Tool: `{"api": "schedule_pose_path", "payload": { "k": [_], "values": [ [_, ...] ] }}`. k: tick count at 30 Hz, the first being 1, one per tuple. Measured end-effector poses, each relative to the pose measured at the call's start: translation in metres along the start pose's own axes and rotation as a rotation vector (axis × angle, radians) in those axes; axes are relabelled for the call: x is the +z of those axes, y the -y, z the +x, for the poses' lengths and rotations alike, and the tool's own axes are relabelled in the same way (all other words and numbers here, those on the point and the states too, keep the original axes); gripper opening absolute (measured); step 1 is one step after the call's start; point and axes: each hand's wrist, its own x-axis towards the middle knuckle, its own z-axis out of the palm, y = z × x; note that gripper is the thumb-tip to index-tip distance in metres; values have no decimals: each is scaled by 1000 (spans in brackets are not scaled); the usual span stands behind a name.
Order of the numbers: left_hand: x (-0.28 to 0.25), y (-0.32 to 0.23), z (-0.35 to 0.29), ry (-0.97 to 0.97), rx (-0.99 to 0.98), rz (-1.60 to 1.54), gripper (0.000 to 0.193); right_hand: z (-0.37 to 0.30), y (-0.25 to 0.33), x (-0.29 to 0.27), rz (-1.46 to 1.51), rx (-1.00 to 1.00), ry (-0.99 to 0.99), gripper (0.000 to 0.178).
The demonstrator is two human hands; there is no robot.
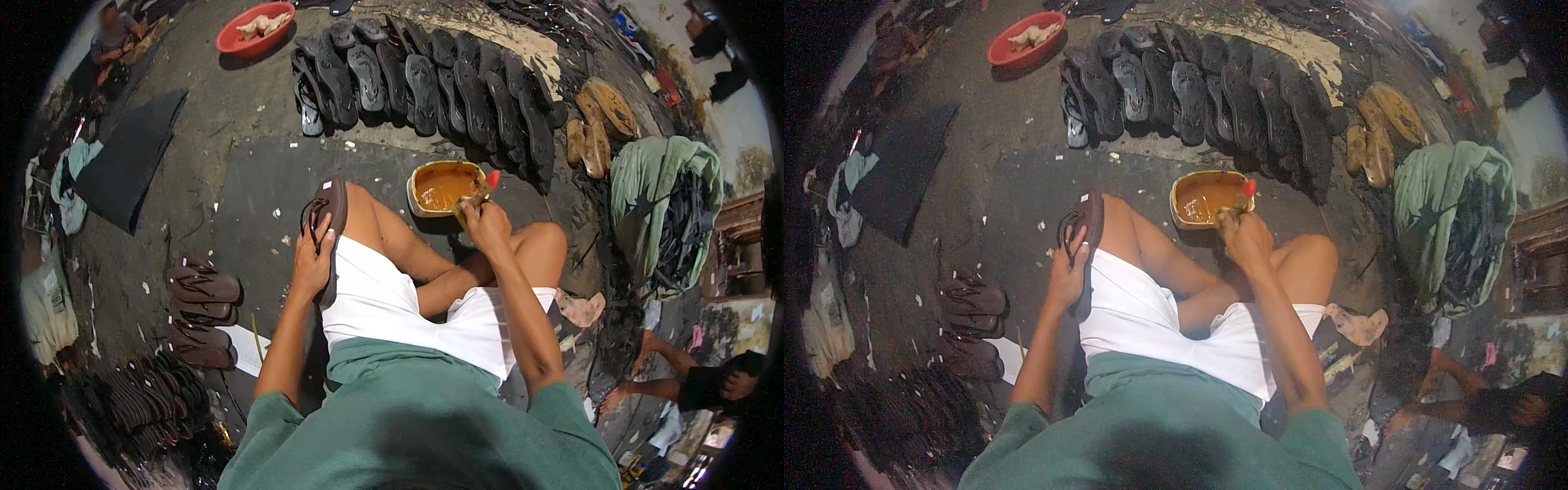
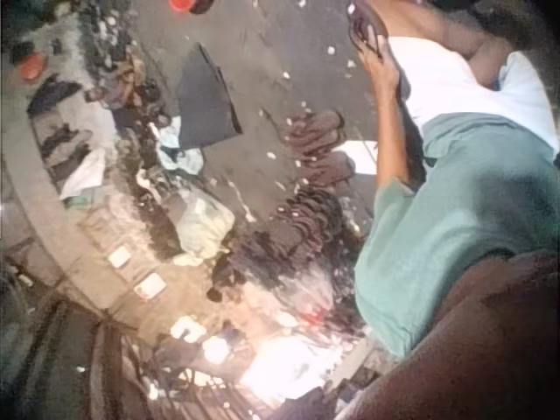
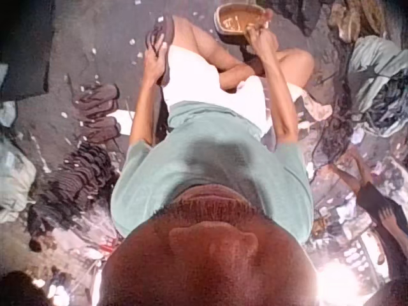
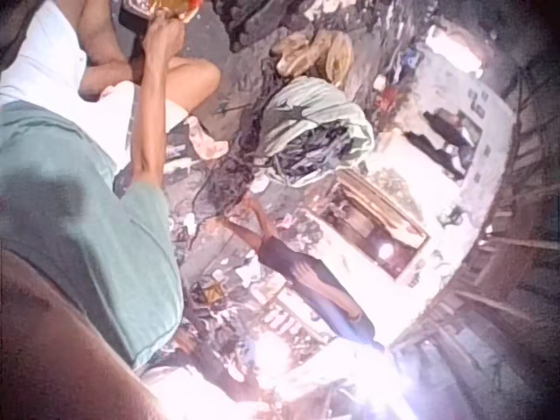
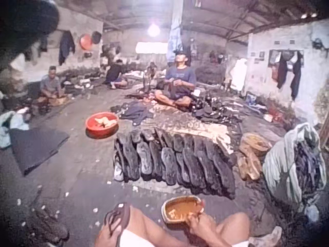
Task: The person sits on the ground and repeatedly paints the soles of black flip-flops with a brownish liquid using a brush. They pick up each slipper, apply the coating to the sole, and place it back in a row.
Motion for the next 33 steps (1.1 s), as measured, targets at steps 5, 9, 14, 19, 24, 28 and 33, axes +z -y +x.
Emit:
{"api": "schedule_pose_path", "payload": {
  "k": [5,9,14,19,24,28,33],
  "values": [
    [-11,-52,6,-40,-259,-611,46,14,-24,4,101,102,198,50],
    [-3,-83,10,198,-320,-1428,47,5,11,-43,1110,109,129,44],
    [24,-159,12,375,-217,-1717,41,-31,91,-147,1512,-87,11,37],
    [39,-198,10,465,-45,-1406,49,-41,98,-132,1151,-222,-315,36],
    [43,-195,3,531,-85,-1272,49,-29,80,-128,1059,-210,-434,31],
    [37,-196,5,555,-62,-1148,49,-20,80,-135,1028,-476,-434,22],
    [44,-212,7,569,-183,-1436,46,-32,71,-142,698,-1078,-296,26]
  ]
}}
